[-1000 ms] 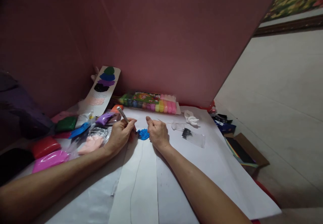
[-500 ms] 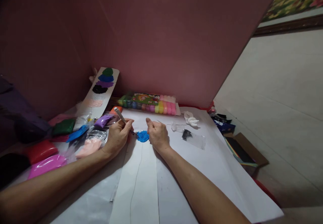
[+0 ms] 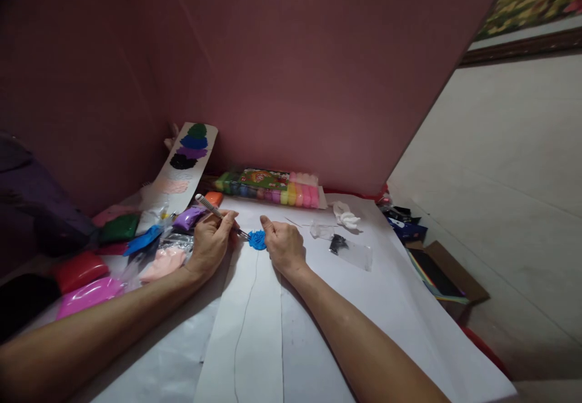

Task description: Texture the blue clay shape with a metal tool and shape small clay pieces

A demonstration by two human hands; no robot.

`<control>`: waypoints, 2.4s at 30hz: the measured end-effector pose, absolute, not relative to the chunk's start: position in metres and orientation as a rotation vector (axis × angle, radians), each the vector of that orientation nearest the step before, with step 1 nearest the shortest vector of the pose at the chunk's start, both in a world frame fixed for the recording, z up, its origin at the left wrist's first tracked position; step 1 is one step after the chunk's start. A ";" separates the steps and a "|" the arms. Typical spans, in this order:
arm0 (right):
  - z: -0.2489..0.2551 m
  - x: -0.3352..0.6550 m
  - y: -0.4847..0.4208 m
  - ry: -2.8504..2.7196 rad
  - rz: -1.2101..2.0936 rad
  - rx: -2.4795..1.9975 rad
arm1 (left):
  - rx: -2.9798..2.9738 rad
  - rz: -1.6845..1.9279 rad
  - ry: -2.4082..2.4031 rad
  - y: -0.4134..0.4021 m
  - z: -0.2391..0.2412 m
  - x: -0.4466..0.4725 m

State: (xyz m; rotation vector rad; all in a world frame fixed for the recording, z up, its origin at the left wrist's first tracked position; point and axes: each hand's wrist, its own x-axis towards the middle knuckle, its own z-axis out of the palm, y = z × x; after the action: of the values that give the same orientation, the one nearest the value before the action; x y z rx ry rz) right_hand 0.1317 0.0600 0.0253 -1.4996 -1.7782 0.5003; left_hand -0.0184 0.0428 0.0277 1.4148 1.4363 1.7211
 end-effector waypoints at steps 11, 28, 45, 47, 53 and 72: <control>0.029 0.145 0.033 -2.414 0.185 -0.678 | 1.186 1.628 1.381 0.044 0.023 -0.022; 0.022 0.142 0.014 -2.536 0.035 -0.664 | 1.160 1.640 1.234 0.040 0.028 -0.018; 0.022 0.142 0.012 -2.547 0.014 -0.668 | 1.457 1.472 1.408 0.052 0.026 -0.021; 0.022 0.142 0.012 -2.548 0.015 -0.674 | 1.462 1.479 1.420 0.053 0.027 -0.021; 0.024 0.142 0.011 -2.543 0.011 -0.679 | 1.477 1.561 1.426 0.053 0.027 -0.022; 0.023 0.142 0.012 -2.536 0.012 -0.674 | 1.345 1.747 1.338 0.054 0.024 -0.021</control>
State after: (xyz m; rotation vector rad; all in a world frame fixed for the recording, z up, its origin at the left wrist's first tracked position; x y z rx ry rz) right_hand 0.1420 0.0118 0.0225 -0.6741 -2.5363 0.0121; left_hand -0.0208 0.0541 0.0244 1.3455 1.3380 1.7465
